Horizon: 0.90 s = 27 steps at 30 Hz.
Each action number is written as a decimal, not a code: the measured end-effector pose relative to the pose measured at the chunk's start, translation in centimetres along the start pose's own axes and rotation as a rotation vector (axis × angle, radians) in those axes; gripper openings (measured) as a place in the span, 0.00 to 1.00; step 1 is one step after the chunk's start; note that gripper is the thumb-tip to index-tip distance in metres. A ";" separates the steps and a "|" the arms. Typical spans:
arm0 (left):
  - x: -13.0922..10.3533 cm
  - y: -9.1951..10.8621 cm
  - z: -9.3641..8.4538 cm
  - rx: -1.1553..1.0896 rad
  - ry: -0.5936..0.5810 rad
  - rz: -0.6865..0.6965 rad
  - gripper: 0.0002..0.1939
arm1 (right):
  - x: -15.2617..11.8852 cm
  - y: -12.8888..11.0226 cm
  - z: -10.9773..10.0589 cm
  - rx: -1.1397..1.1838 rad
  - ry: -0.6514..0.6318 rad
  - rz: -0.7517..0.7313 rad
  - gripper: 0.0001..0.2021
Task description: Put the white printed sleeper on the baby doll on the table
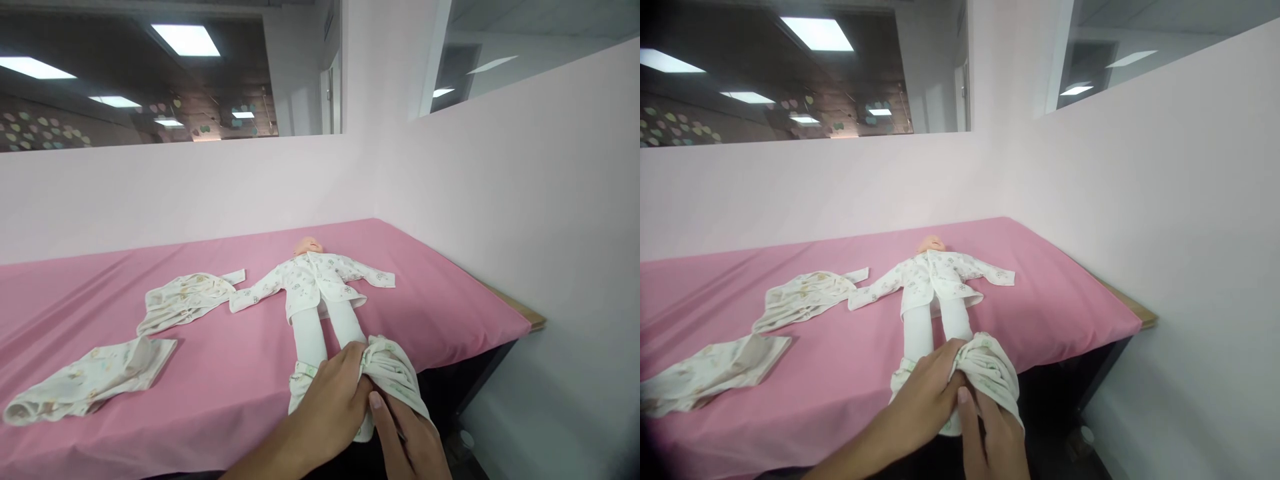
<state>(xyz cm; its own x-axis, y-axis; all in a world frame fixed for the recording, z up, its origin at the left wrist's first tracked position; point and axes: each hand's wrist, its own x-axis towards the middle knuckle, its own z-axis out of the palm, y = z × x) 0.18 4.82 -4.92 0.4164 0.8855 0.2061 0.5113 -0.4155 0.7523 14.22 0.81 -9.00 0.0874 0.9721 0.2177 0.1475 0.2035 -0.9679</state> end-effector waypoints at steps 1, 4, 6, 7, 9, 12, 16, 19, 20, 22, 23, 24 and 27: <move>-0.1 0.0 0.0 0.014 -0.009 -0.001 0.13 | -0.1 -0.2 -0.3 0.045 -0.010 0.057 0.17; -0.3 0.0 -0.2 0.051 -0.017 -0.009 0.15 | -0.1 -0.7 -1.3 0.280 0.019 0.243 0.18; -0.3 0.0 -0.2 0.059 -0.016 -0.012 0.16 | 0.1 -0.6 -1.6 0.434 0.054 0.287 0.20; -0.3 0.0 -0.2 0.055 -0.011 -0.014 0.16 | 0.3 -0.5 -1.7 0.475 0.065 0.278 0.20; -0.4 -0.1 -0.1 0.036 0.003 -0.016 0.16 | 0.7 -0.4 -1.6 0.449 0.069 0.252 0.19; -0.5 -0.1 0.1 -0.009 0.035 -0.020 0.14 | 1.0 -0.5 -1.2 0.275 0.072 0.214 0.18; -0.5 -0.1 0.2 -0.067 0.073 -0.002 0.16 | 1.0 -0.6 -0.6 0.319 0.095 0.208 0.19; -0.5 -0.1 0.2 -0.076 0.101 0.040 0.19 | 1.3 0.6 -0.5 0.440 0.125 0.220 0.20; -0.5 -0.1 0.1 -0.069 0.106 0.053 0.20 | 1.5 1.2 -0.6 0.444 0.146 0.208 0.20; -0.5 -0.1 0.0 -0.046 0.111 0.071 0.23 | 2.1 2.5 -0.8 0.434 0.183 0.165 0.20; -0.5 -0.2 -0.1 -0.032 0.111 0.071 0.24 | 2.5 3.0 -0.9 0.446 0.186 0.141 0.19; -0.6 -0.2 -0.3 -0.017 0.108 0.064 0.24 | 2.8 3.5 -1.0 0.476 0.170 0.122 0.19; -0.5 -0.7 -1.1 0.047 0.070 0.043 0.22 | 4.0 4.4 -1.3 0.573 0.112 0.103 0.17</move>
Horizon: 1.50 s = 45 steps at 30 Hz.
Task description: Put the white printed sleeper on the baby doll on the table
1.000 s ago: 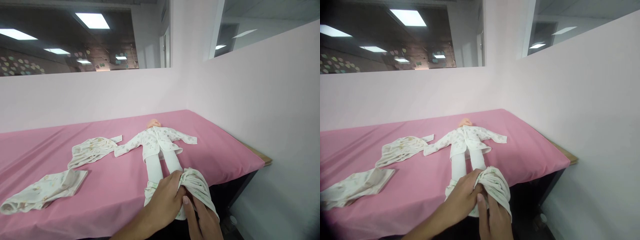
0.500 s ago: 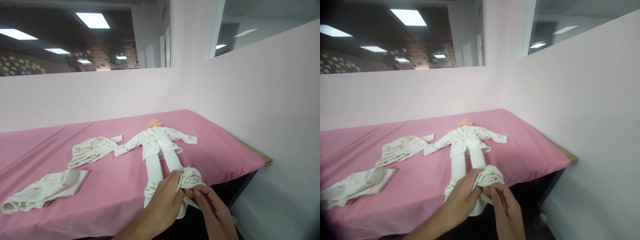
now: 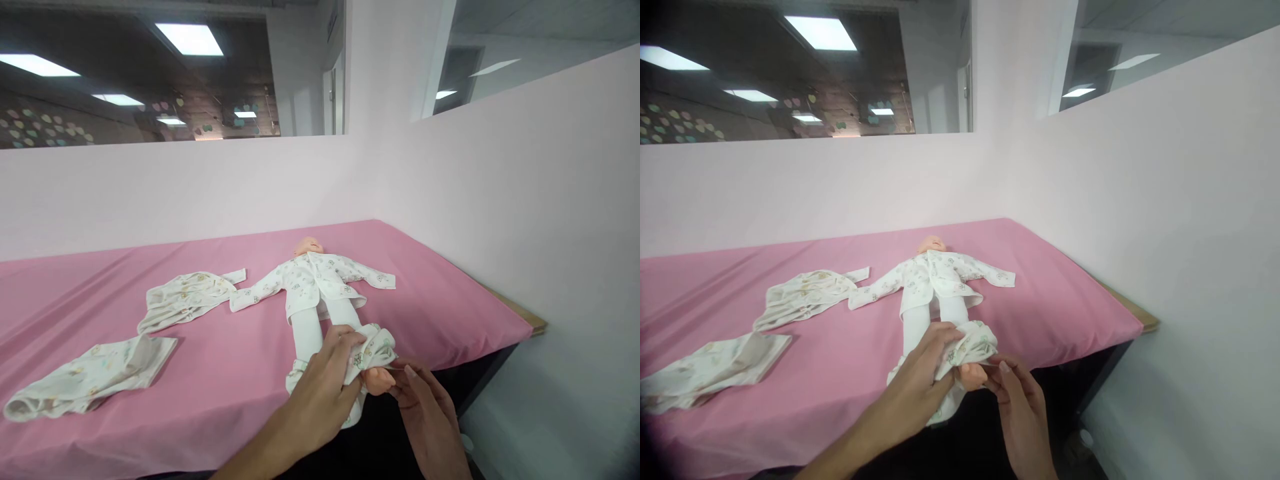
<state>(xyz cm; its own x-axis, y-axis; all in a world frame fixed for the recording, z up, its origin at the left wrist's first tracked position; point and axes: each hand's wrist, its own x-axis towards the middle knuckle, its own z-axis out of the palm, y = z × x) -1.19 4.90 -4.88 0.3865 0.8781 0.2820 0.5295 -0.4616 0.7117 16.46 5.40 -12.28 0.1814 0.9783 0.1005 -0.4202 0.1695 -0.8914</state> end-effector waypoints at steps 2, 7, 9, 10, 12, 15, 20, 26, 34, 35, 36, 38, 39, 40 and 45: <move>0.3 -0.5 -0.6 0.059 -0.026 0.022 0.22 | 0.6 0.3 -0.3 -0.081 0.016 -0.044 0.16; 1.1 -1.7 -1.6 0.185 -0.067 0.107 0.21 | 2.0 0.5 -1.3 -0.590 -0.065 -0.264 0.14; 1.0 -2.0 -1.9 0.235 -0.071 0.140 0.20 | 2.5 0.1 -1.6 -0.716 -0.127 -0.330 0.13; 0.7 -2.0 -2.1 0.254 -0.067 0.144 0.19 | 2.8 -0.3 -1.5 -0.757 -0.137 -0.373 0.12; -0.2 -2.3 -2.5 0.260 -0.070 0.106 0.20 | 3.3 -1.4 -1.3 -0.792 -0.130 -0.462 0.11; -2.1 -3.1 -3.5 0.192 -0.091 -0.048 0.22 | 3.8 -3.2 -0.2 -0.788 -0.206 -0.491 0.10; -3.9 -5.0 -5.6 0.108 -0.168 -0.279 0.19 | 4.7 -5.4 3.0 -0.835 -0.521 -0.370 0.12; -3.0 -6.5 -7.7 -0.108 -0.326 -0.199 0.15 | 6.7 -6.6 7.1 -1.001 -0.821 -0.338 0.09; -1.5 -7.9 -7.7 -0.673 -0.069 -0.262 0.12 | 8.0 -7.4 9.8 -1.123 -1.123 -0.083 0.11; -1.2 -7.9 -7.6 -0.709 -0.060 -0.263 0.13 | 8.1 -7.4 9.9 -1.115 -1.146 -0.028 0.13; -0.9 -7.8 -7.5 -0.736 -0.059 -0.261 0.13 | 8.2 -7.4 10.1 -1.102 -1.165 0.016 0.14; -0.4 -7.5 -7.5 -0.765 -0.052 -0.256 0.15 | 8.7 -7.5 10.1 -1.067 -1.175 0.049 0.14; -0.1 -7.4 -7.6 -0.767 -0.043 -0.263 0.15 | 9.1 -7.6 10.0 -1.049 -1.155 0.047 0.13; 0.1 -7.3 -7.7 -0.761 -0.031 -0.275 0.15 | 9.6 -7.7 9.8 -1.028 -1.123 0.040 0.12; 1.0 -7.5 -8.3 -0.681 0.062 -0.361 0.11 | 13.1 -7.7 8.0 -0.937 -0.917 0.024 0.11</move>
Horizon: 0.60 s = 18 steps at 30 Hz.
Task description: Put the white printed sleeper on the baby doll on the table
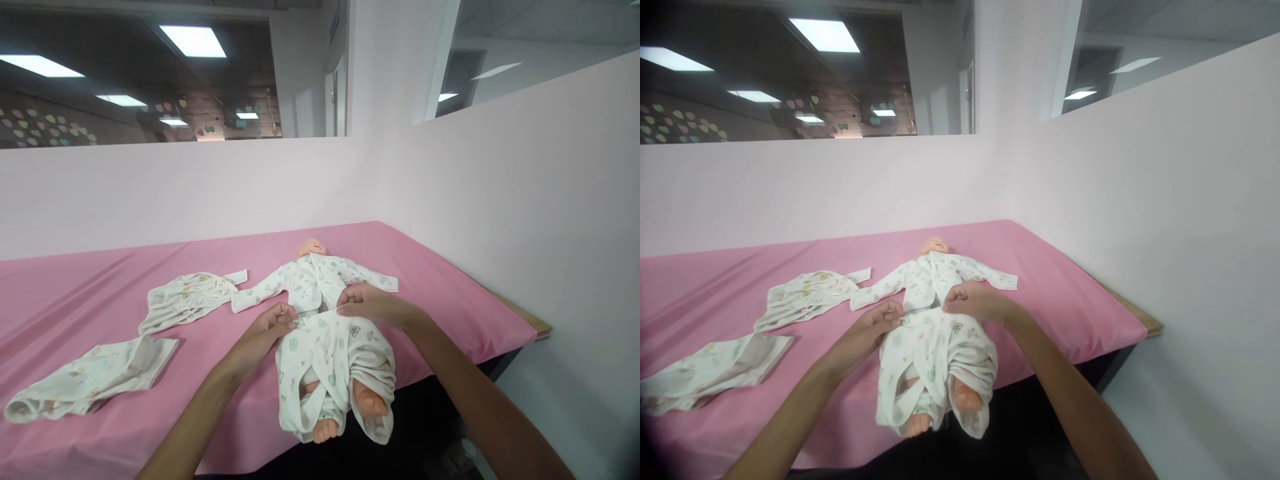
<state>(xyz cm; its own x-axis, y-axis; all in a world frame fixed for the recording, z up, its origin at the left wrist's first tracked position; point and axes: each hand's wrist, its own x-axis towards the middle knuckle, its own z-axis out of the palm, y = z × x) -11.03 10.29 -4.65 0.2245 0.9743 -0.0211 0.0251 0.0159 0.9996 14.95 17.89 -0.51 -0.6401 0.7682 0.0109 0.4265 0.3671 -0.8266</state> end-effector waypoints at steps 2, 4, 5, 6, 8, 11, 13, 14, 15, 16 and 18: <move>0.4 -0.1 -0.3 0.033 0.037 -0.016 0.11 | 0.3 1.2 -0.9 0.017 0.041 0.005 0.12; 0.8 -0.2 -0.7 0.074 0.075 -0.018 0.12 | 0.3 2.2 -1.5 0.032 0.051 0.013 0.12; 1.0 -0.3 -0.9 0.094 0.099 -0.010 0.13 | 0.2 2.6 -1.7 0.045 0.046 0.027 0.11; 1.3 -0.4 -1.0 0.112 0.131 0.003 0.13 | 0.1 3.0 -1.8 0.061 0.034 0.047 0.09; 2.0 -0.6 -1.3 0.136 0.195 0.038 0.14 | 0.0 3.9 -1.8 0.086 0.009 0.077 0.08; 3.2 -0.8 -1.5 0.161 0.259 0.096 0.14 | 0.7 5.2 -1.5 0.097 0.074 0.052 0.09; 4.0 -1.1 -1.4 0.191 0.288 0.133 0.14 | 1.8 6.1 -1.1 0.127 0.205 0.029 0.11; 4.4 -1.2 -1.4 0.216 0.302 0.149 0.14 | 2.4 6.6 -0.9 0.143 0.268 0.024 0.12; 4.6 -1.4 -1.4 0.248 0.313 0.162 0.14 | 3.0 6.9 -0.6 0.152 0.323 0.018 0.13; 4.8 -1.5 -1.4 0.281 0.320 0.172 0.13 | 3.5 7.2 -0.3 0.151 0.366 0.009 0.13; 4.7 -1.8 -1.3 0.336 0.315 0.174 0.13 | 4.0 7.5 0.3 0.127 0.420 -0.018 0.13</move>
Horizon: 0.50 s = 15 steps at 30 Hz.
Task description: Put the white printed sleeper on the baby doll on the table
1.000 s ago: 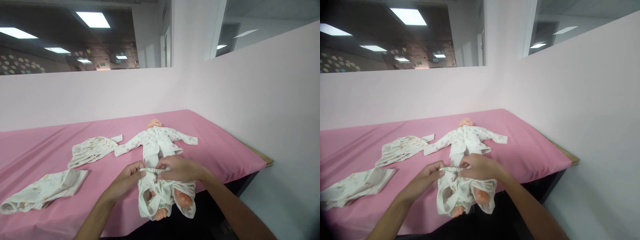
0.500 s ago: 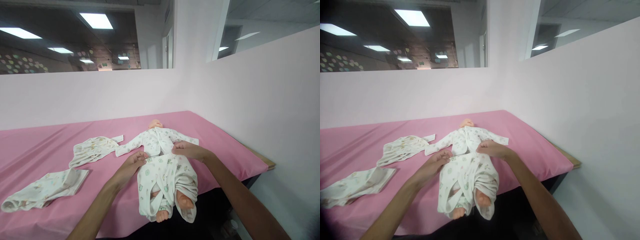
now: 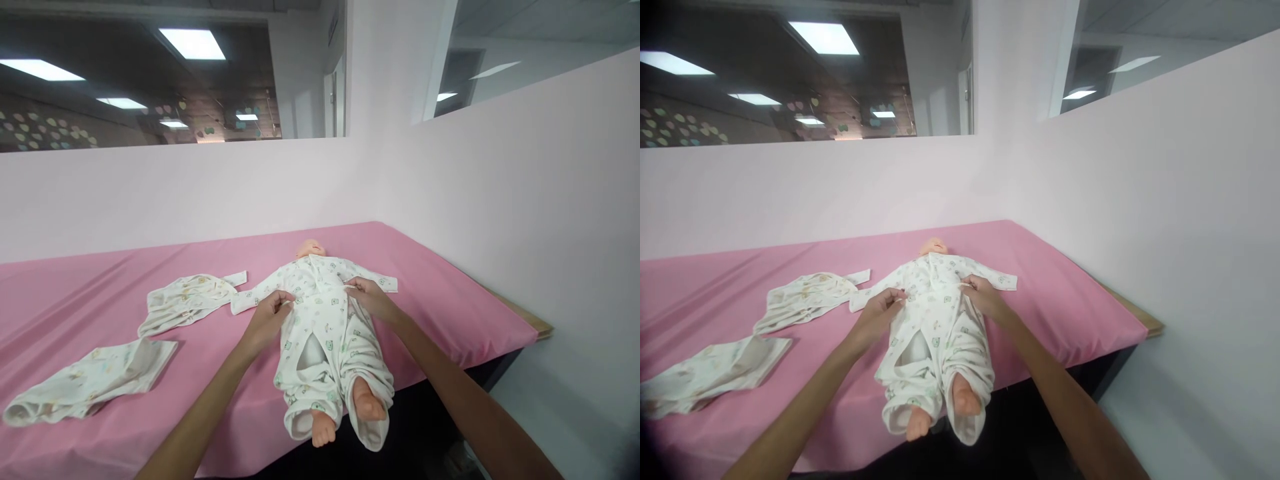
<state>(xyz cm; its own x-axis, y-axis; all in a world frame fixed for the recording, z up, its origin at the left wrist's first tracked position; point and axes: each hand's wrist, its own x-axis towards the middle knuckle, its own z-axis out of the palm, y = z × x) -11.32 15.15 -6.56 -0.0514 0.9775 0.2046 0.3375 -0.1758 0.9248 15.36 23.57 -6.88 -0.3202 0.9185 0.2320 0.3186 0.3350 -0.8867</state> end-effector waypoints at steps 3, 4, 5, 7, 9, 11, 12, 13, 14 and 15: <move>-0.9 -0.3 -0.4 0.006 -0.036 -0.040 0.13 | -0.7 -0.2 0.2 -0.029 0.007 -0.024 0.12; -1.3 -0.3 -0.7 -0.004 -0.051 -0.064 0.13 | -1.2 -0.3 0.0 -0.030 -0.003 -0.025 0.12; -1.7 -0.4 -0.9 -0.019 -0.072 -0.092 0.14 | -1.6 -0.5 -0.2 -0.023 -0.023 -0.025 0.13; -2.4 -0.6 -1.3 -0.050 -0.143 -0.151 0.16 | -2.3 -0.8 -0.6 0.021 -0.086 -0.023 0.13; -2.9 -0.7 -1.3 -0.065 -0.223 -0.188 0.18 | -2.6 -0.8 -0.8 0.066 -0.139 -0.021 0.15; -3.1 -0.6 -1.1 -0.088 -0.253 -0.189 0.20 | -2.6 -0.7 -0.6 0.084 -0.135 -0.018 0.16; -3.1 -0.6 -0.9 -0.105 -0.243 -0.180 0.21 | -2.4 -0.6 -0.5 0.092 -0.113 -0.011 0.17; -3.1 -0.4 -0.8 -0.127 -0.220 -0.168 0.22 | -2.3 -0.5 -0.3 0.103 -0.091 0.000 0.17; -3.1 -0.3 -0.6 -0.147 -0.191 -0.157 0.23 | -2.0 -0.4 -0.1 0.118 -0.070 0.009 0.18; -3.0 -0.2 -0.5 -0.161 -0.165 -0.146 0.25 | -1.8 -0.4 0.1 0.137 -0.052 0.014 0.19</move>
<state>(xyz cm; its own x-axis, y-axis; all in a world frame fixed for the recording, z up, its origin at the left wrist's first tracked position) -11.67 12.21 -7.17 0.0695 0.9973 0.0223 0.1837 -0.0348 0.9824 15.75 21.77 -7.01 -0.3634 0.9096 0.2014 0.1993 0.2871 -0.9369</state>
